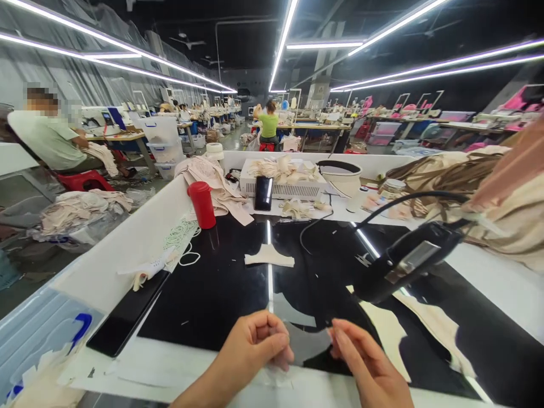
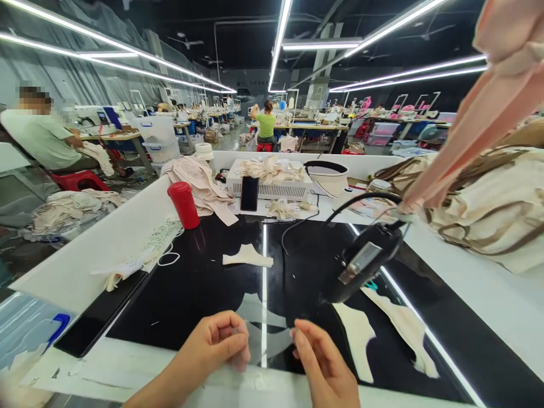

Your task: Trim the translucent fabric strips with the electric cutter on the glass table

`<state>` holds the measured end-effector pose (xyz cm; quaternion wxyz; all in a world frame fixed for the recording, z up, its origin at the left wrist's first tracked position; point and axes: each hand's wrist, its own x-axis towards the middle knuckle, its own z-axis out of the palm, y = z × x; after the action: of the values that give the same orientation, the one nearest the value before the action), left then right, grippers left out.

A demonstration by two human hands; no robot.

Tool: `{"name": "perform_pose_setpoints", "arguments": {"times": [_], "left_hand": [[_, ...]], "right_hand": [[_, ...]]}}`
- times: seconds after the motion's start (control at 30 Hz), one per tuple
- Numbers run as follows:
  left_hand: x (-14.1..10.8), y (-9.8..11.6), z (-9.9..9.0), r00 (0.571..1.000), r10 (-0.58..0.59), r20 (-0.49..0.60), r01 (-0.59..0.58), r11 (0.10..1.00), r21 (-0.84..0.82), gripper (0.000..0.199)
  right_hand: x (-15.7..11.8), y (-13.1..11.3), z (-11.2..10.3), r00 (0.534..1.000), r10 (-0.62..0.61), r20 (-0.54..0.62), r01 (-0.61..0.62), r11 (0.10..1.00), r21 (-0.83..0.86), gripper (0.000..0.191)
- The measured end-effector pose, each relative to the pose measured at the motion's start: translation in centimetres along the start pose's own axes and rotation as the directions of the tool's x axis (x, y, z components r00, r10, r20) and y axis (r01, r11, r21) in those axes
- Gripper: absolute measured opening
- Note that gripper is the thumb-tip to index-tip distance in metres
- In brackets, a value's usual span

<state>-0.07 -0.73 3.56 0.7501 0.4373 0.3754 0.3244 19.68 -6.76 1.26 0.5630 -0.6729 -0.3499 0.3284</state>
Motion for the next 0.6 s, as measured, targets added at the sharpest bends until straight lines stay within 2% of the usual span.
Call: {"name": "perform_pose_setpoints", "arguments": {"times": [0.1, 0.2, 0.3, 0.47, 0.6], "left_hand": [[-0.1, 0.8, -0.1, 1.0, -0.026, 0.004, 0.025, 0.997, 0.079, 0.04], [0.0, 1.2, 0.0, 0.998, -0.048, 0.046, 0.042, 0.991, 0.125, 0.037], [0.0, 1.2, 0.3, 0.995, -0.036, 0.091, 0.021, 0.986, 0.165, 0.032], [0.4, 1.3, 0.0, 0.993, -0.022, 0.115, -0.003, 0.977, 0.214, 0.032], [1.1, 1.3, -0.6, 0.998, -0.02, 0.058, 0.004, 0.964, 0.266, 0.028]], "right_hand": [[-0.1, -0.2, -0.9, 0.992, -0.116, -0.043, 0.112, 0.989, -0.092, 0.04], [-0.9, -0.5, -0.4, 0.972, -0.229, 0.057, 0.236, 0.952, -0.194, 0.034], [-1.5, -0.8, 1.0, 0.937, -0.288, 0.198, 0.324, 0.928, -0.182, 0.032], [-0.8, -0.5, 2.1, 0.884, -0.249, 0.396, 0.303, 0.95, -0.079, 0.024], [0.5, -0.4, 2.2, 0.874, -0.231, 0.427, 0.322, 0.934, -0.154, 0.023]]}}
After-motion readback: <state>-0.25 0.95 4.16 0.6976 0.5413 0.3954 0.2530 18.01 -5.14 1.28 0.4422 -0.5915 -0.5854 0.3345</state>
